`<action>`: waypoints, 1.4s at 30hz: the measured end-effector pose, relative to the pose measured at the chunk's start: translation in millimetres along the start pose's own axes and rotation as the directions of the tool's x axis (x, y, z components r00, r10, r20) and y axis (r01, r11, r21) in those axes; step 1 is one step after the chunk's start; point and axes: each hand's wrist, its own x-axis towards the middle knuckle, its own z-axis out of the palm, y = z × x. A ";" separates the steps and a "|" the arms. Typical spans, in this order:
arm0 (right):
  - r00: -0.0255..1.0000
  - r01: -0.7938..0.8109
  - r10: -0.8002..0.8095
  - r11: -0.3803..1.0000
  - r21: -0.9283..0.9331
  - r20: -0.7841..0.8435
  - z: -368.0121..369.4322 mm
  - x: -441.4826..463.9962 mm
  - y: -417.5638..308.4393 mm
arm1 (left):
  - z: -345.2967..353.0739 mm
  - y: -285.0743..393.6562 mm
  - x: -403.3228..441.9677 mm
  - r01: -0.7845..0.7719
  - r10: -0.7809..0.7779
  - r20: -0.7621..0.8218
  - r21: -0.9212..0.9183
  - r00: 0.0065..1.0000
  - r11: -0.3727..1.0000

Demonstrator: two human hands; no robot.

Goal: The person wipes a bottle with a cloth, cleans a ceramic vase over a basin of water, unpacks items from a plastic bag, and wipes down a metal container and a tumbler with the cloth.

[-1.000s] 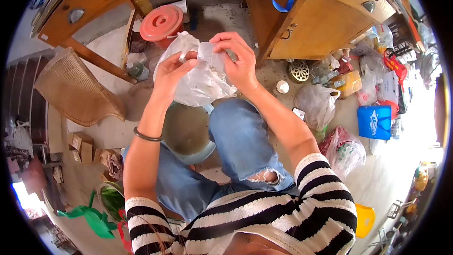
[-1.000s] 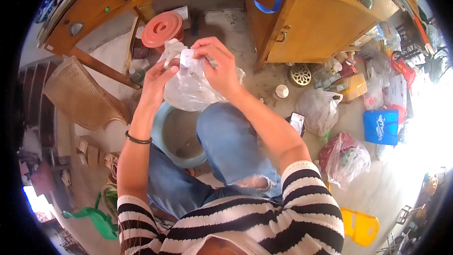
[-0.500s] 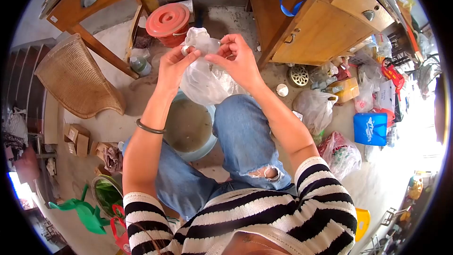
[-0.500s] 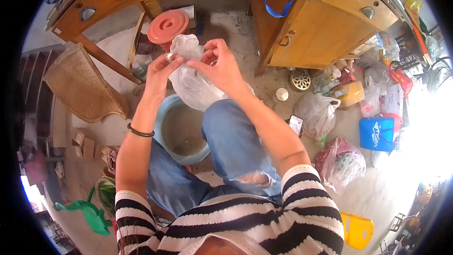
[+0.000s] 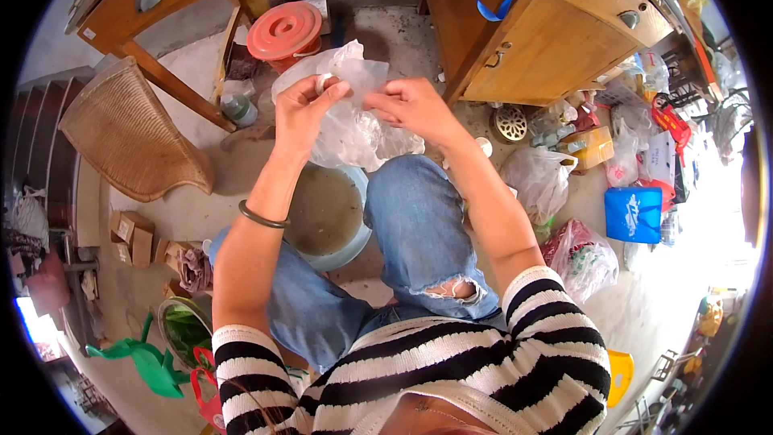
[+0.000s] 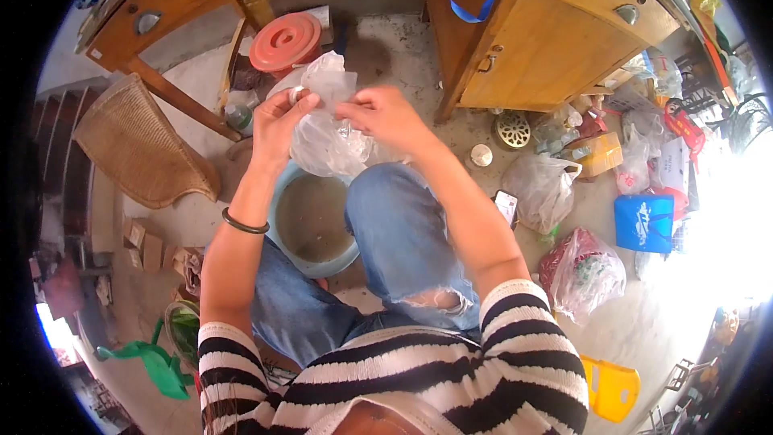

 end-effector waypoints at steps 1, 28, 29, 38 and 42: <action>1.000 -0.010 0.010 0.999 -0.032 -0.015 -14.2 -1.3 10.8 | -1.7 3.2 1.1 -0.015 0.015 -0.013 -0.046 1.000 0.999; 0.712 0.403 -0.466 0.884 -0.238 -0.526 33.1 10.9 -28.8 | -6.3 15.1 1.2 -0.099 0.087 0.111 0.106 0.990 0.989; 0.670 0.396 -0.465 0.883 -0.251 -0.578 28.7 9.6 -32.3 | -13.7 14.2 2.8 -0.060 0.051 0.085 0.109 0.995 0.992; 0.339 0.654 -0.939 0.275 -0.705 -0.052 22.4 0.5 -28.1 | -4.0 21.1 -4.7 0.030 -0.019 0.078 -0.134 0.997 0.990; 0.424 0.602 -0.887 0.428 -0.674 -0.186 19.6 -0.3 -22.0 | -10.0 31.0 -5.2 -0.024 0.042 0.145 -0.121 0.989 0.992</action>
